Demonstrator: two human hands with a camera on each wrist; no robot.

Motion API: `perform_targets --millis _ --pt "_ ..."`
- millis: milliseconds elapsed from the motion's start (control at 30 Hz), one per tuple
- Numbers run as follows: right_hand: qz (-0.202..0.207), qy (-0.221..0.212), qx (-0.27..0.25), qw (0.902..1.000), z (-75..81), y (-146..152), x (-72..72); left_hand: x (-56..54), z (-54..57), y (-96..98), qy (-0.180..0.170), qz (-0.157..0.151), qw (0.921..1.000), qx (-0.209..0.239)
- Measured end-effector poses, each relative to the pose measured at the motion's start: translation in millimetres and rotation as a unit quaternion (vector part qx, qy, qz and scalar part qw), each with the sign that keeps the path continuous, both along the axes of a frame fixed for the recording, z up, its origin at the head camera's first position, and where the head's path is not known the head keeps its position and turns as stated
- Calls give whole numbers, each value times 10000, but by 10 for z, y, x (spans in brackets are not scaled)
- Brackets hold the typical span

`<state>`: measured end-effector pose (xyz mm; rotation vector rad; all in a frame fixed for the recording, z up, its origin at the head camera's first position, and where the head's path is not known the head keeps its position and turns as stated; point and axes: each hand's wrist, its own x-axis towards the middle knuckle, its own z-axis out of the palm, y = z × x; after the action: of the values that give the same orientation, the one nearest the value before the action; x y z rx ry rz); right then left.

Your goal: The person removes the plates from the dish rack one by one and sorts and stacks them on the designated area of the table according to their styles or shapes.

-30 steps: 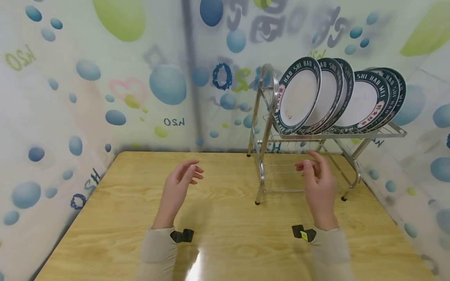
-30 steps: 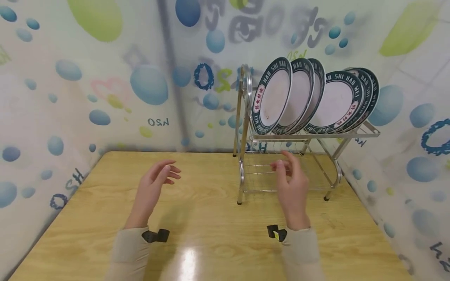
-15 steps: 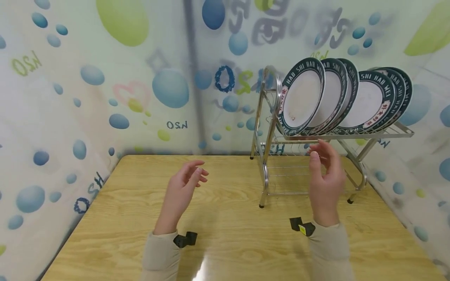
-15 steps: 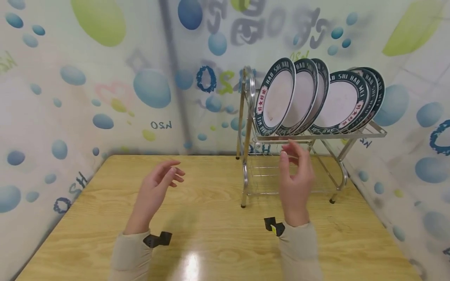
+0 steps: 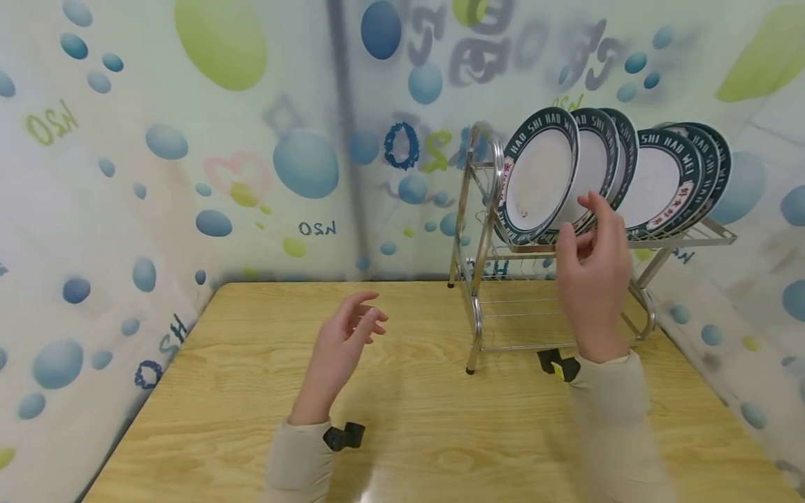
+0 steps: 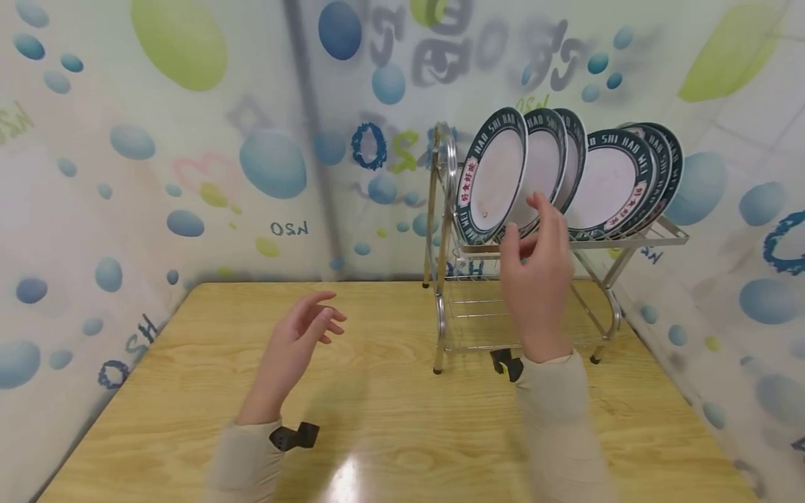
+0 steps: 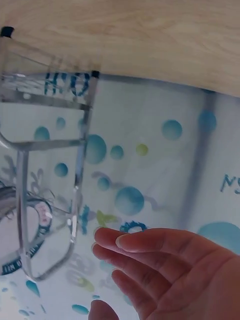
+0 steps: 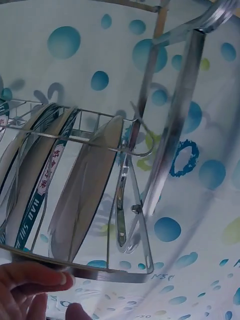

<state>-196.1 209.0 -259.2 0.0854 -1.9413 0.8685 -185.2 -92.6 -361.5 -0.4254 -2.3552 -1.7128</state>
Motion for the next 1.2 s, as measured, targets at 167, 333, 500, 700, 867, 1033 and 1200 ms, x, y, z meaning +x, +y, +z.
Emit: perform_targets --millis 167,333,500,700,867,1033,1200 --pt "-219 -525 635 9964 191 74 -62 -67 -133 174 -197 -253 9995 -26" --pt "-269 -1011 1189 9874 318 92 -112 -118 -219 359 -270 -417 9988 29" --pt "-190 -1461 1438 9786 408 84 -158 -141 -269 509 -304 -581 9977 182" --pt "-201 -1851 1514 9708 514 91 -208 -142 -275 641 -309 -745 9967 -2" --pt "-352 -2082 1692 9627 594 120 -265 -121 -216 689 -235 -769 9967 -93" --pt "-391 -2897 1920 9369 670 136 -362 -69 -131 710 -128 -859 9962 -14" --pt "-212 -3558 1732 9181 743 130 -398 -9 -59 750 -167 -1042 9943 155"
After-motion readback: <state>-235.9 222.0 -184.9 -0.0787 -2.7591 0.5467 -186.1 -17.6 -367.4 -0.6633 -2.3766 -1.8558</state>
